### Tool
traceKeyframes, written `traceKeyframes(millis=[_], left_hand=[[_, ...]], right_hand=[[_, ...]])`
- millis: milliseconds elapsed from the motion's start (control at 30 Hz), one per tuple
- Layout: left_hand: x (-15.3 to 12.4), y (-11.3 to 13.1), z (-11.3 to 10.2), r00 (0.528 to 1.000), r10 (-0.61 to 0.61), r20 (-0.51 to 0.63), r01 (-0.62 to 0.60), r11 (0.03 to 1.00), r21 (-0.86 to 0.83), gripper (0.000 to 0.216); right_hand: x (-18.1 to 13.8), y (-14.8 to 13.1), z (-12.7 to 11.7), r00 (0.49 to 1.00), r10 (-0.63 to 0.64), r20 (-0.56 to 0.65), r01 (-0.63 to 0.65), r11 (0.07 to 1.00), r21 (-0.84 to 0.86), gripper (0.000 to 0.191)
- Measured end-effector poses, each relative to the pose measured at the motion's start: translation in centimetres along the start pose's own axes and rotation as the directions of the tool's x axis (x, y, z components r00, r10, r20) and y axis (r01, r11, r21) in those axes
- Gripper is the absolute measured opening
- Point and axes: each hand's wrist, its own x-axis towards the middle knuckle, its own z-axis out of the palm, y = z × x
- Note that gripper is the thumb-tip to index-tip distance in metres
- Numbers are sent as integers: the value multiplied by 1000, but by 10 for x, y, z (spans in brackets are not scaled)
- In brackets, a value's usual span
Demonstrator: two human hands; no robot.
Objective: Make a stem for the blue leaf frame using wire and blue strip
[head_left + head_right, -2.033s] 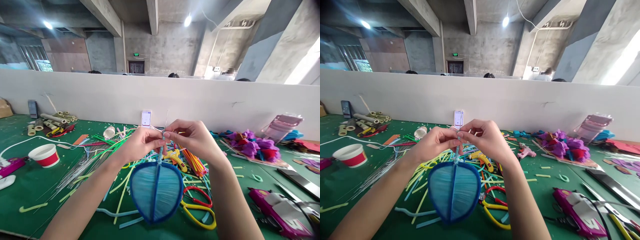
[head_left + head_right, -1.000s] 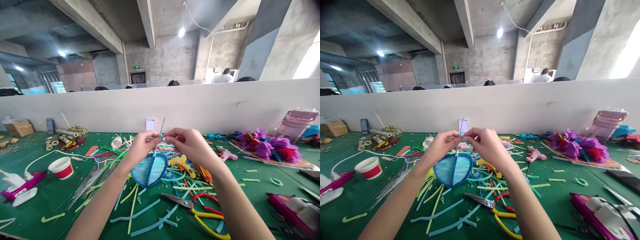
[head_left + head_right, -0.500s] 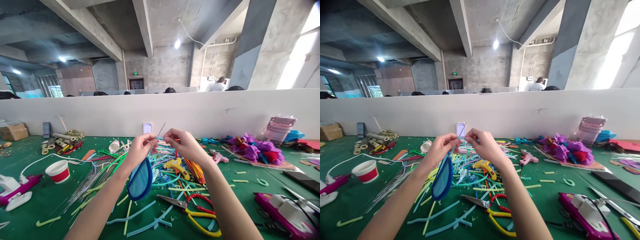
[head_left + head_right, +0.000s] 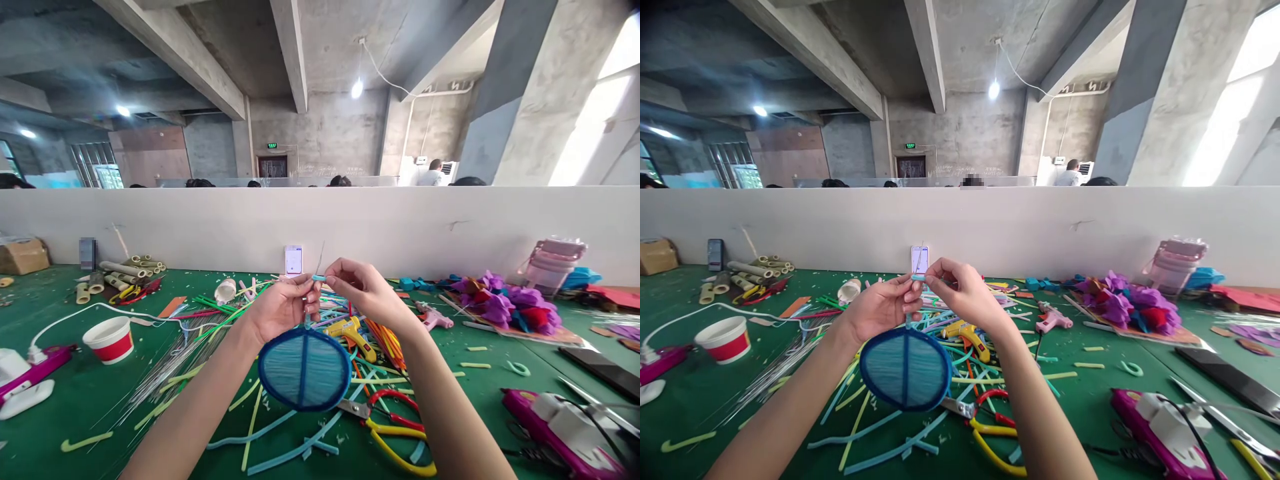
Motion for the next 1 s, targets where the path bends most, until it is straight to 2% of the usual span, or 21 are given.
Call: traceKeyframes(millis=[233, 333, 433, 500, 600, 667, 733, 767, 800, 833, 867, 900, 933, 1000], left_hand=[[2, -4, 0, 992, 125, -23, -123, 990, 73, 11], [0, -3, 1, 991, 132, -12, -130, 985, 114, 16], [-3, -4, 5, 981, 193, -10, -181, 937, 298, 21], [-5, -7, 9, 942, 333, -49, -256, 805, 536, 23], [-5, -15, 10, 820, 569, -58, -285, 493, 822, 17], [-3, -20, 7, 708, 705, 43, -279, 224, 934, 9], [-2, -23, 4, 590, 784, 194, -242, -57, 969, 11], [-2, -24, 2, 545, 799, 256, -220, -159, 962, 14], [-3, -23, 2, 519, 802, 295, -203, -220, 954, 17], [-4, -22, 3, 515, 800, 306, -200, -235, 951, 18], [-6, -20, 4, 532, 796, 289, -212, -205, 956, 18], [-8, -17, 6, 567, 786, 246, -240, -128, 962, 17], [-10, -14, 8, 616, 765, 186, -278, -10, 961, 15], [-14, -7, 13, 743, 667, 62, -334, 288, 898, 14]], right_hand=[[5, 2, 8, 994, 6, -108, 5, 994, 105, 28], [7, 3, 10, 991, 13, -135, 4, 992, 129, 30], [6, 2, 13, 983, 37, -180, -21, 996, 88, 29], [6, 1, 15, 970, 56, -237, -47, 998, 42, 28], [6, 0, 18, 952, 60, -300, -70, 997, -22, 25], [5, -1, 19, 945, 17, -326, -38, 998, -59, 21], [4, -3, 20, 936, -53, -348, 21, 995, -96, 17], [4, -5, 20, 932, -84, -353, 50, 993, -107, 16], [3, -6, 21, 928, -107, -356, 73, 991, -109, 15], [3, -7, 21, 927, -122, -355, 91, 991, -101, 14], [3, -8, 21, 928, -126, -352, 102, 991, -84, 13], [2, -9, 21, 928, -122, -352, 108, 992, -61, 13], [2, -9, 21, 929, -115, -351, 109, 993, -37, 13], [2, -10, 19, 937, -103, -333, 109, 994, -1, 13]])
